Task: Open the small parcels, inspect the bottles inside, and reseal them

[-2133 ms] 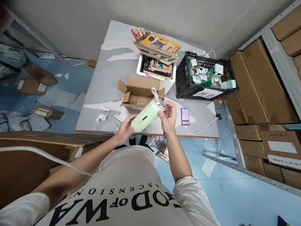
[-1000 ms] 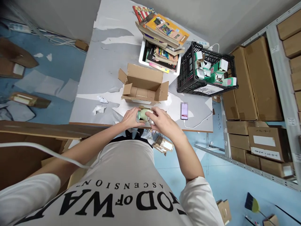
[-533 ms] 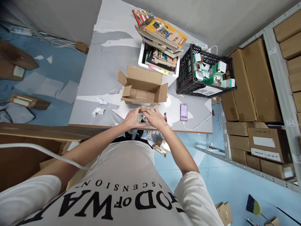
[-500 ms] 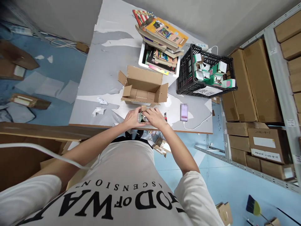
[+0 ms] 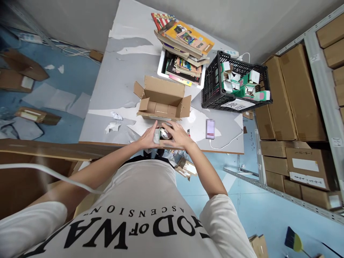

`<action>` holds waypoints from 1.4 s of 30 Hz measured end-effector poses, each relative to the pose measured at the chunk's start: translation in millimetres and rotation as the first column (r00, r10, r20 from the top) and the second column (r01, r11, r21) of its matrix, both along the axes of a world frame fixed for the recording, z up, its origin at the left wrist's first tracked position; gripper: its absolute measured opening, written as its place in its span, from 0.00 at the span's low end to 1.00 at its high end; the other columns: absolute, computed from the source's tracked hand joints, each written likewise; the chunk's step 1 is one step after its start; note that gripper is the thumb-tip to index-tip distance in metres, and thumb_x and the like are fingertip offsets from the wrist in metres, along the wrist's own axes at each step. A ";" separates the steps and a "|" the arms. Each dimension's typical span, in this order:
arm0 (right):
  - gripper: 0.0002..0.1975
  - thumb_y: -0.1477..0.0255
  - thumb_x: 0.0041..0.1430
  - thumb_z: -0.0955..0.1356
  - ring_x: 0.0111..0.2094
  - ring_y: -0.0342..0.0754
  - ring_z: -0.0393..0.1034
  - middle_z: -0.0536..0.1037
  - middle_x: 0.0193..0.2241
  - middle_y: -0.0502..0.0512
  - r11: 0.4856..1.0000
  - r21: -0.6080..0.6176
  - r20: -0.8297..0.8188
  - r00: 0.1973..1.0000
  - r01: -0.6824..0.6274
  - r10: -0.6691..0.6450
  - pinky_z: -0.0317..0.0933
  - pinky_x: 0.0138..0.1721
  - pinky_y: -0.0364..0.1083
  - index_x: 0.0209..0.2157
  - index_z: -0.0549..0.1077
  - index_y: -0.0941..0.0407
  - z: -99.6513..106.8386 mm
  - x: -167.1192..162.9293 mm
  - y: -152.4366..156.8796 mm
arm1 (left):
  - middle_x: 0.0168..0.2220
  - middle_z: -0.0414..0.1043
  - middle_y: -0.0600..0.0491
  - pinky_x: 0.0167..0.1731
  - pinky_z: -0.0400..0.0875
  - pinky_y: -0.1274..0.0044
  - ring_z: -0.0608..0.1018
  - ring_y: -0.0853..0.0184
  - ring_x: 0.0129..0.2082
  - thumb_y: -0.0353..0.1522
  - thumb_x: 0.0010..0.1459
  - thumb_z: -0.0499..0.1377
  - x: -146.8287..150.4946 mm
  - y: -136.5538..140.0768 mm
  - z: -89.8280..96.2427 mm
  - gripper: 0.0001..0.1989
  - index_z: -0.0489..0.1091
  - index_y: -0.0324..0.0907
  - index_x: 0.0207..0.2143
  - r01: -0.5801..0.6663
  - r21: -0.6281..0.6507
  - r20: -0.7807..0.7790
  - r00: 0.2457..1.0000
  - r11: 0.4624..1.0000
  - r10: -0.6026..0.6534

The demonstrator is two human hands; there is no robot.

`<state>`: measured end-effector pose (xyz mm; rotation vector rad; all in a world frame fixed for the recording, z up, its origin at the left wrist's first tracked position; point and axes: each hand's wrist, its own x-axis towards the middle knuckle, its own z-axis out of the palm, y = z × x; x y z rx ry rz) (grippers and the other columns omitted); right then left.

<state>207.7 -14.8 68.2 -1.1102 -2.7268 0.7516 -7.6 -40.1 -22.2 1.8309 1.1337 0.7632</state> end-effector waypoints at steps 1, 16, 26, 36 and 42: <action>0.40 0.48 0.59 0.62 0.63 0.61 0.49 0.53 0.63 0.67 0.996 -0.006 -0.096 0.991 0.088 -0.088 0.49 0.59 0.61 0.66 0.52 0.54 -3.1 5.3 -3.9 | 0.58 0.61 0.34 0.57 0.60 0.59 0.66 0.46 0.58 0.46 0.34 0.71 4.8 1.0 1.3 0.58 0.49 0.35 0.64 -0.036 -0.006 0.000 0.999 0.999 0.036; 0.32 0.61 0.68 0.53 0.70 0.54 0.31 0.38 0.69 0.62 0.974 -0.013 -0.176 0.958 0.228 -0.227 0.42 0.65 0.62 0.68 0.40 0.56 -58.5 -13.9 -34.6 | 0.54 0.66 0.42 0.55 0.65 0.64 0.69 0.56 0.55 0.45 0.53 0.62 12.9 3.3 -11.4 0.33 0.61 0.41 0.57 -0.021 0.146 -0.001 1.000 0.989 0.022; 0.27 0.67 0.67 0.56 0.67 0.58 0.44 0.56 0.65 0.68 0.977 0.203 0.099 0.994 -0.072 0.052 0.39 0.65 0.63 0.64 0.55 0.62 -63.1 -11.5 -35.2 | 0.56 0.66 0.39 0.56 0.65 0.64 0.70 0.53 0.56 0.38 0.44 0.69 20.7 -5.1 -14.9 0.48 0.50 0.38 0.64 -0.110 0.077 0.017 0.994 0.991 0.109; 0.30 0.57 0.60 0.65 0.59 0.66 0.53 0.57 0.63 0.68 0.970 0.227 0.301 0.954 -0.091 0.019 0.56 0.52 0.63 0.62 0.59 0.50 -34.0 -18.5 -22.2 | 0.62 0.55 0.34 0.58 0.61 0.59 0.63 0.50 0.62 0.39 0.45 0.68 8.9 -4.3 -18.0 0.61 0.27 0.36 0.68 0.073 0.049 0.011 0.997 0.996 -0.074; 0.26 0.61 0.64 0.62 0.52 0.61 0.59 0.60 0.59 0.66 0.979 0.197 0.357 0.927 0.048 -0.117 0.63 0.45 0.59 0.62 0.58 0.48 -12.7 -0.3 -29.1 | 0.63 0.54 0.37 0.60 0.58 0.57 0.60 0.49 0.63 0.36 0.48 0.63 -8.2 -12.3 -22.0 0.49 0.41 0.39 0.67 0.049 -0.028 -0.189 0.981 0.998 -0.053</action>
